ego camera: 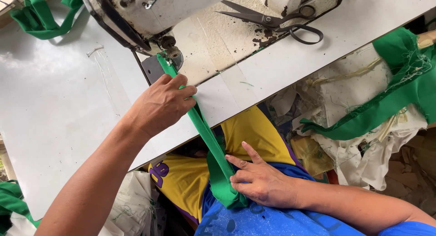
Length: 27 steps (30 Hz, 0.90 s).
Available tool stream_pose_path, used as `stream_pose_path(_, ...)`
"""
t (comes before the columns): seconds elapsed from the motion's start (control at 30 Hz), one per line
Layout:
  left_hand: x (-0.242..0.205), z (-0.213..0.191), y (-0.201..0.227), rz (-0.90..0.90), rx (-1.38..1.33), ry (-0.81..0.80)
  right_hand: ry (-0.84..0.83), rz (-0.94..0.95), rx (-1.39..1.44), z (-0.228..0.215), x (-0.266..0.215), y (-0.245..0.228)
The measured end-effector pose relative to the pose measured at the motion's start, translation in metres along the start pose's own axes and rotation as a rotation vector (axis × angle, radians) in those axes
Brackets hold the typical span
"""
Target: Sewing green fabric strips to create long straps using an industrial sewing machine.
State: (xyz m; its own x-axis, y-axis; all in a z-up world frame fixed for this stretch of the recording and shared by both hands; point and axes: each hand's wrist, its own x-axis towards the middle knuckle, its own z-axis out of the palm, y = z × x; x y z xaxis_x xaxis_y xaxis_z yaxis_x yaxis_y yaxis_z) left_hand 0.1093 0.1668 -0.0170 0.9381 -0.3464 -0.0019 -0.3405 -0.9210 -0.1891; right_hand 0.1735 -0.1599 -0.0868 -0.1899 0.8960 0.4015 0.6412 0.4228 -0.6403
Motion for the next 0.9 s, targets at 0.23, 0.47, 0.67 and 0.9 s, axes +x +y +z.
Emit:
stream_pose_path(0.23,-0.008,0.003,-0.009,0.044,-0.101,0.063,-0.024,-0.01,-0.002,-0.023,0.013,-0.014)
stream_pose_path(0.47,0.008,0.011,-0.019,-0.044,-0.269,-0.152,-0.232,-0.129,-0.101,-0.029,0.023,-0.005)
stream_pose_path(0.67,0.001,0.023,-0.038,-0.186,-0.234,-0.214,-0.15,-0.158,-0.103,-0.003,0.012,-0.007)
stream_pose_path(0.9,-0.024,0.03,-0.007,-0.487,-0.303,0.248,0.128,-0.111,0.143,-0.019,0.028,-0.022)
